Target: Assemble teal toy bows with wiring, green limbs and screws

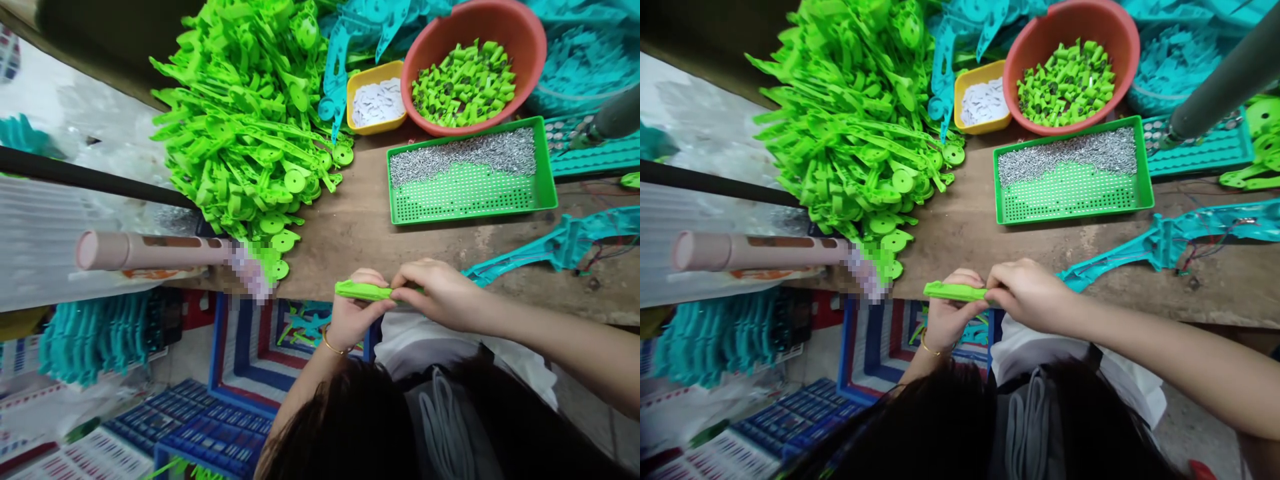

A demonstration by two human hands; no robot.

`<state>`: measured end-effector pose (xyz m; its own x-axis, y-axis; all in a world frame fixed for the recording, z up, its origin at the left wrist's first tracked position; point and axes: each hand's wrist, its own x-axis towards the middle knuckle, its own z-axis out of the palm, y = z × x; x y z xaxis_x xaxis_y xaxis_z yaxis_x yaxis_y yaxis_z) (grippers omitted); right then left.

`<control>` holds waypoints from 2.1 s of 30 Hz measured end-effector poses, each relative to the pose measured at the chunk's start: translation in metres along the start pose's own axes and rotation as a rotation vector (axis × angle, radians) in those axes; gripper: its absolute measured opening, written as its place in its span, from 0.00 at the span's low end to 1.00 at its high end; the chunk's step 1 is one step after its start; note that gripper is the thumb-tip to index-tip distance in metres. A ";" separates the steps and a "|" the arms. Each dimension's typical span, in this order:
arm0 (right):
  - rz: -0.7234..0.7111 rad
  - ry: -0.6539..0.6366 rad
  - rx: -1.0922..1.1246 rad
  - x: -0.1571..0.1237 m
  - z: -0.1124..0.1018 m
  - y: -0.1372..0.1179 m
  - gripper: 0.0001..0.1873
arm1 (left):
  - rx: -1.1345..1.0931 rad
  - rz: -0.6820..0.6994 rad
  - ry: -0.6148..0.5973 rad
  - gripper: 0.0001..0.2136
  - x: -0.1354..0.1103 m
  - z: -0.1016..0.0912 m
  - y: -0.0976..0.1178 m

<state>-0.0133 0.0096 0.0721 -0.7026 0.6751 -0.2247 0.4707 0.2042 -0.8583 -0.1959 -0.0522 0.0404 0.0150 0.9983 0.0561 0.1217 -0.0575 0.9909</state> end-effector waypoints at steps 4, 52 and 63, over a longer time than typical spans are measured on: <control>0.104 -0.006 0.067 0.005 -0.004 -0.001 0.06 | 0.021 -0.018 0.028 0.11 0.001 0.002 -0.002; 0.958 0.666 -0.493 -0.202 -0.096 0.167 0.09 | 0.969 0.142 0.100 0.12 0.004 -0.034 0.006; 0.436 1.253 0.255 -0.233 -0.141 0.081 0.17 | 1.124 0.533 -0.433 0.18 0.017 0.075 -0.029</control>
<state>0.2641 -0.0309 0.1198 0.4973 0.8662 -0.0479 0.3212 -0.2351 -0.9174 -0.1246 -0.0345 0.0035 0.6065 0.7801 0.1537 0.7523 -0.6256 0.2065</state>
